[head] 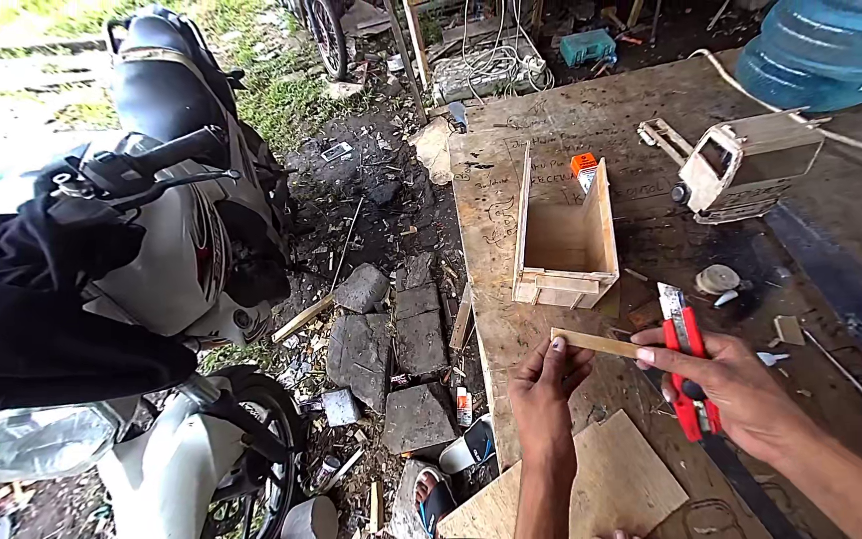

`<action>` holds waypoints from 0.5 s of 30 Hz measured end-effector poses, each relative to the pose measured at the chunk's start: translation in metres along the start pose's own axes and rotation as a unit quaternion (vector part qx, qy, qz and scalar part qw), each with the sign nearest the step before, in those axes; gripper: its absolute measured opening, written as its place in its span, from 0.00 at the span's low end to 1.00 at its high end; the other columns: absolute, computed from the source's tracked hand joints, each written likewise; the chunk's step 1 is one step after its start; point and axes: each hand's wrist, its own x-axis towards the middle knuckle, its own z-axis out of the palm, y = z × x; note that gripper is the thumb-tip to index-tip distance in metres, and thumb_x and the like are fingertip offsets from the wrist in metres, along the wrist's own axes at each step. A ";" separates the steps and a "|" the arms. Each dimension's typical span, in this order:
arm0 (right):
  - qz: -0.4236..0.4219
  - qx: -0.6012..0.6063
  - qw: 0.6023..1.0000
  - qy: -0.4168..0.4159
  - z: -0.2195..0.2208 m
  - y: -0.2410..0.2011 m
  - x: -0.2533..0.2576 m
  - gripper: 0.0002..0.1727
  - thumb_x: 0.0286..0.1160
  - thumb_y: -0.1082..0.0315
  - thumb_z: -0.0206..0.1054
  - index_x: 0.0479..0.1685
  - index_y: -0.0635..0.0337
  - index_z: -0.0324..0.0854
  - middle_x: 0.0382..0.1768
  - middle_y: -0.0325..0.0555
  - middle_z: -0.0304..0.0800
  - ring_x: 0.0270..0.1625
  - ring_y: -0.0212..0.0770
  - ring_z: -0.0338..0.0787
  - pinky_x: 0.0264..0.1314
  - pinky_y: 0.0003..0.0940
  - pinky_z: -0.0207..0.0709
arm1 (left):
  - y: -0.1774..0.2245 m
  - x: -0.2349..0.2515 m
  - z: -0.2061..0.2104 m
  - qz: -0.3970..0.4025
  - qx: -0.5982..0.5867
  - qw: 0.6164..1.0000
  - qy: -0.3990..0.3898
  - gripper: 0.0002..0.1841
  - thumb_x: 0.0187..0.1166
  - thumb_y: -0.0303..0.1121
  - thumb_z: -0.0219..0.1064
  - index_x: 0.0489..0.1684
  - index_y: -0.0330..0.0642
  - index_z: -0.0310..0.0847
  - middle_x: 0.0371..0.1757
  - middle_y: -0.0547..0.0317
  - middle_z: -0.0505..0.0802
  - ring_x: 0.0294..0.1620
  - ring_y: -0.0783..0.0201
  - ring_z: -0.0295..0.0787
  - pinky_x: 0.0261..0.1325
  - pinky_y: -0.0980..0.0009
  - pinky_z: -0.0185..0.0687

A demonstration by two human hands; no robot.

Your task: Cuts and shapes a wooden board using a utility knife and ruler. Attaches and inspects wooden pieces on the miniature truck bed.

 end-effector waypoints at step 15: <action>0.015 0.144 0.989 -0.001 -0.010 -0.001 -0.026 0.08 0.67 0.71 0.73 0.42 0.63 0.90 0.30 0.44 0.92 0.20 0.32 0.85 0.21 0.22 0.81 | -0.004 -0.041 -0.023 0.058 0.022 0.995 -0.077 0.21 0.86 0.19 0.57 0.78 0.24 0.72 0.51 0.40 0.96 0.50 0.52 0.97 0.60 0.58 0.93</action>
